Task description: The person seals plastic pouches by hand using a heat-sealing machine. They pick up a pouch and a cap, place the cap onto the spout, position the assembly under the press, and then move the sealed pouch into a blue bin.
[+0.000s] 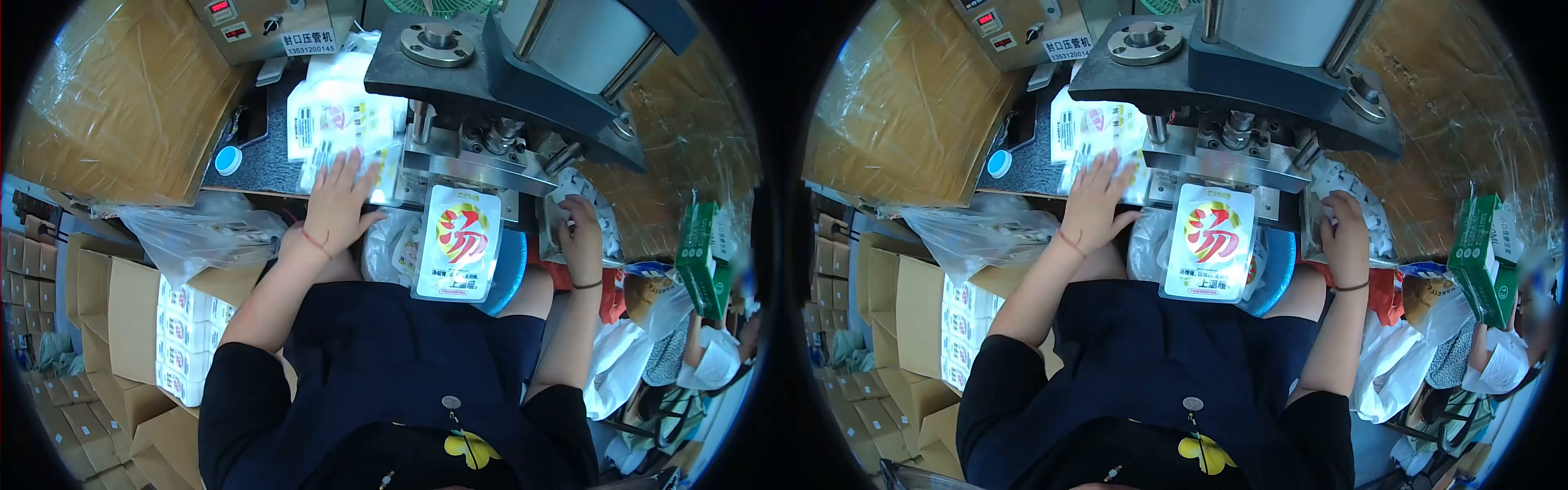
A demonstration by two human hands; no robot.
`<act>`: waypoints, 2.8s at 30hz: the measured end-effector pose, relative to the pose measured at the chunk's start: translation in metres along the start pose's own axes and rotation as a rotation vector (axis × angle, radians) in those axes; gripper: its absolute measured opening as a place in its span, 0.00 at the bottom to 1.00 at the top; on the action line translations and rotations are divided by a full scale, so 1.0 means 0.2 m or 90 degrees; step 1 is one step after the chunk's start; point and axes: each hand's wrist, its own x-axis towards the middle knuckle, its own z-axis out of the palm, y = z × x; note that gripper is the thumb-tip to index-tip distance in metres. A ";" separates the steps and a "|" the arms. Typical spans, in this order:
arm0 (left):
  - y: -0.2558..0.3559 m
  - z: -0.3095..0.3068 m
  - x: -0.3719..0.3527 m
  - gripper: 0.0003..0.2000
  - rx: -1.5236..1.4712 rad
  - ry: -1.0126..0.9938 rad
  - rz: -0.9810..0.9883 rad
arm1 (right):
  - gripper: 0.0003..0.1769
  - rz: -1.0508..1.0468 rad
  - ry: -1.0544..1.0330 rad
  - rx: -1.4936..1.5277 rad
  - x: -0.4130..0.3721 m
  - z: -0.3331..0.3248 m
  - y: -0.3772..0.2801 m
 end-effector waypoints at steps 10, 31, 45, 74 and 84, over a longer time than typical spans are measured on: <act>0.24 -0.11 -0.15 0.08 -0.798 -0.076 -0.235 | 0.12 0.012 0.029 0.274 -0.11 0.00 -0.28; 0.56 0.01 0.04 0.15 -1.322 -0.451 -0.399 | 0.16 -0.001 -0.102 -0.195 0.03 -0.06 -0.07; -0.18 0.16 0.20 0.32 -0.011 0.064 -0.089 | 0.23 0.089 0.052 0.018 -0.02 0.09 0.07; 0.66 -0.03 -0.12 0.14 -1.276 -0.510 -0.274 | 0.14 -0.109 -0.059 0.020 0.05 -0.07 -0.40; 0.51 0.11 0.12 0.19 -1.319 -0.280 -0.324 | 0.14 0.056 -0.030 -0.193 0.01 0.09 0.12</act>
